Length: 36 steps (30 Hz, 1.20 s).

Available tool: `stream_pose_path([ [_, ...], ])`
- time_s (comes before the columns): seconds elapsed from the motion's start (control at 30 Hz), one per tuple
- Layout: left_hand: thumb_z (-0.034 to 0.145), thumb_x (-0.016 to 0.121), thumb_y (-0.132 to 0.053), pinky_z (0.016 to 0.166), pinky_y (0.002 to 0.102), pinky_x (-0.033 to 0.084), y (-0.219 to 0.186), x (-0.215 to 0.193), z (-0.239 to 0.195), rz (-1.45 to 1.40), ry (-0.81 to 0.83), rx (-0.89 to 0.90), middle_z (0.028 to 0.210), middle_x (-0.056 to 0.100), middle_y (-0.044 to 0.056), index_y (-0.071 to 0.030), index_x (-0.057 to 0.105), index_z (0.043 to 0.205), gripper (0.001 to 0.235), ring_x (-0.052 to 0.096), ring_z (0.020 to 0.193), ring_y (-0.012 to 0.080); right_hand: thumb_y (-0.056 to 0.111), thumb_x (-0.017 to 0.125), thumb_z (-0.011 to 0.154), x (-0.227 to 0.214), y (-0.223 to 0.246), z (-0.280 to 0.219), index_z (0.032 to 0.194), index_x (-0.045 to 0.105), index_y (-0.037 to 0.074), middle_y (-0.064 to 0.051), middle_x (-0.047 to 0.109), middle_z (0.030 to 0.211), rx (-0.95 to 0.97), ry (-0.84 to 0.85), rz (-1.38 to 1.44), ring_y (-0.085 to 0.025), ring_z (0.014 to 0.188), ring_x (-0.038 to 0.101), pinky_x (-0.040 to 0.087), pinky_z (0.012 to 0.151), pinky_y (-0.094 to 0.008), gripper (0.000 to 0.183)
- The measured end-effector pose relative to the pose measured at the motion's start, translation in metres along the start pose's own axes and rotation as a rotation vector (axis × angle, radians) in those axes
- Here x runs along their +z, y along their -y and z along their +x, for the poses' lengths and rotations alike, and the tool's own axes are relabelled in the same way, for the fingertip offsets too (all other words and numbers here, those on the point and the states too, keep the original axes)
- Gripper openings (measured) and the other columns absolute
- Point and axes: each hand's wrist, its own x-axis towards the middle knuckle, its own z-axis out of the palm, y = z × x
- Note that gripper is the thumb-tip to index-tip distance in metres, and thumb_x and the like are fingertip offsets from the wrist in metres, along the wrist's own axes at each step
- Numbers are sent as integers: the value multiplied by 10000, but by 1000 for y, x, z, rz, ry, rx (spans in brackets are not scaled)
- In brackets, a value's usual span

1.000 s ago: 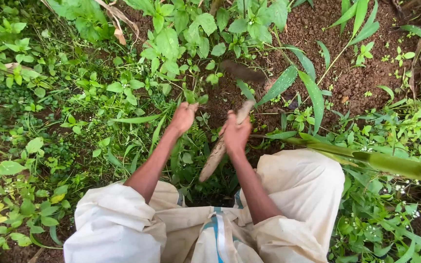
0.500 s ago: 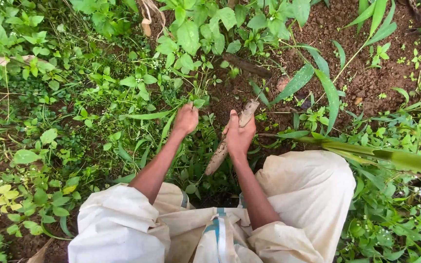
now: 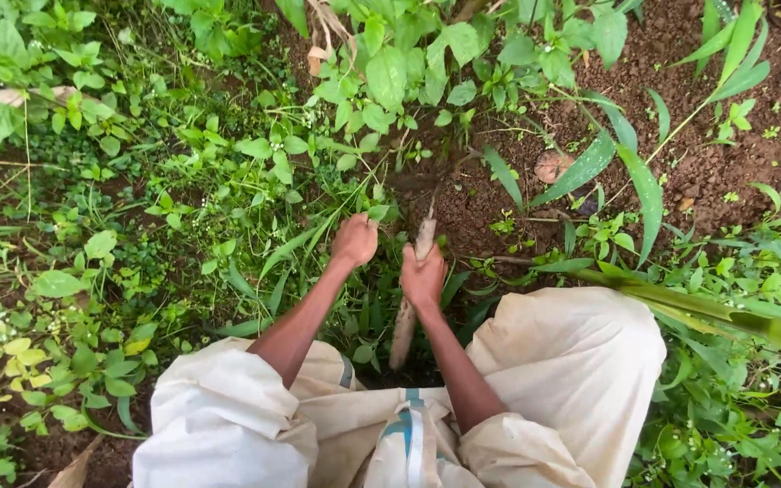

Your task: Manually removing weeds from around a crop plant using hands and a small hand tool.

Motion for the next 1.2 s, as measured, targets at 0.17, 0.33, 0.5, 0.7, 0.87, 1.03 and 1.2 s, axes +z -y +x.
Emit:
stream_pose_path([
  [0.17,1017,443,-239,931,599,554,40,20,11,484,173,61,1137,718,244,-25,687,1232,390,711,1068,407,126,602,988,-15,41,-11,997,639,52,-91,651,688,-55,-133,103,-162,556,614,495,513,-269,83],
  [0.33,959,470,-144,954,567,539,88,48,-1,773,411,84,1129,721,226,-6,717,1187,363,687,1086,406,94,623,963,-29,43,8,900,592,61,-84,594,564,-121,-212,179,-174,461,589,476,486,-296,77],
  [0.5,844,679,-292,713,555,583,124,95,45,1181,446,138,993,767,63,-164,787,1068,280,735,885,279,117,671,919,-38,54,6,840,589,73,-94,602,517,-100,-280,229,-170,426,596,477,485,-325,122],
  [0.7,953,615,-222,914,602,564,-72,-15,-29,583,17,519,1243,663,247,-10,658,1271,384,660,1158,425,160,693,911,-30,47,12,850,587,69,-111,616,529,-101,-276,166,-183,432,618,485,471,-333,152],
  [0.87,1030,523,-53,1125,621,416,-78,-28,-9,309,-189,167,1407,491,369,121,322,1510,549,523,1330,467,158,685,936,-41,105,-8,824,539,94,-76,542,530,-356,-250,60,-152,439,514,390,459,-307,194],
  [1.03,928,570,-14,846,641,556,8,24,57,315,-81,182,1057,708,308,120,469,1368,471,713,983,492,70,622,963,-29,103,8,988,550,-11,-133,602,623,-429,-135,-12,-170,469,522,421,449,-289,111],
  [1.2,868,646,-108,806,612,590,16,32,72,413,-61,212,1034,738,263,9,678,1187,341,743,931,450,100,629,966,-24,67,29,1024,599,2,-143,663,695,-249,42,-189,-178,498,547,456,446,-327,118],
])
